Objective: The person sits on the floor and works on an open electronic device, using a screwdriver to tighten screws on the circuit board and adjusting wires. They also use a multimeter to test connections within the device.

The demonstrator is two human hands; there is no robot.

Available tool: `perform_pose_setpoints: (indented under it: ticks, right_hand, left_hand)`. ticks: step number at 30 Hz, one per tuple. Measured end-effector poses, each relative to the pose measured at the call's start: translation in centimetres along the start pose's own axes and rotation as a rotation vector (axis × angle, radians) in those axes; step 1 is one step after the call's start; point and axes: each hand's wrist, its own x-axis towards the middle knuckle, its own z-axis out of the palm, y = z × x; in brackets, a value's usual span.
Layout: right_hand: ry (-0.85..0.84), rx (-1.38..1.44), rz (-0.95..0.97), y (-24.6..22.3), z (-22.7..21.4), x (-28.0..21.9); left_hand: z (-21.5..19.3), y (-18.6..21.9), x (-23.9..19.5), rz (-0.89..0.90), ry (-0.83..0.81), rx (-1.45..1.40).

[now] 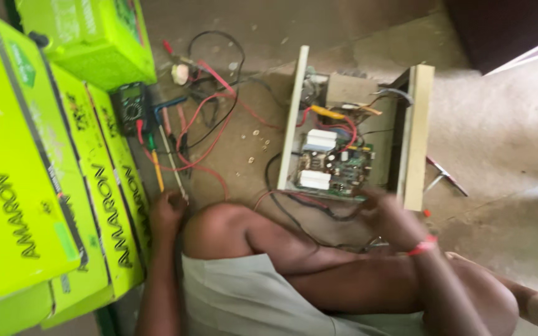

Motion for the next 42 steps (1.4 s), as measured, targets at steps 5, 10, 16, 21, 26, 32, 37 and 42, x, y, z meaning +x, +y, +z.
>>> perform_pose_setpoints:
  ticks: [5,10,16,21,26,32,37,42]
  right_hand:
    - [-0.148,-0.46,-0.284,-2.6,3.3,1.3]
    - [-0.208,-0.521,-0.118,-3.2,2.4,0.8]
    - [-0.034,-0.454,-0.276,-2.5,0.9,-1.8]
    - [-0.01,-0.259,-0.36,-1.5,2.7,-2.0]
    - [-0.011,-0.322,-0.475,-1.9,3.2,-2.4]
    - [-0.04,-0.387,-0.317,-3.5,3.4,-1.6]
    - [-0.067,-0.377,-0.3,-2.7,4.1,-1.6]
    - [-0.078,-0.397,-0.28,-2.4,4.2,-0.9]
  left_hand:
    - [0.8,0.0,-2.6,0.027,0.07,0.083]
    - [-1.1,3.8,-2.1,-0.032,0.017,0.214]
    - [-0.9,5.5,-0.7,-0.012,0.027,0.253]
    - [-0.3,3.2,-0.7,-0.09,0.116,0.181]
    - [0.6,-0.9,0.0,-0.166,0.276,-0.042]
    - [1.9,-1.1,1.5,-0.326,0.037,-0.334]
    - [2.5,-0.6,2.1,-0.202,-0.148,-0.446]
    - [0.3,-0.8,2.4,0.034,0.247,-0.064]
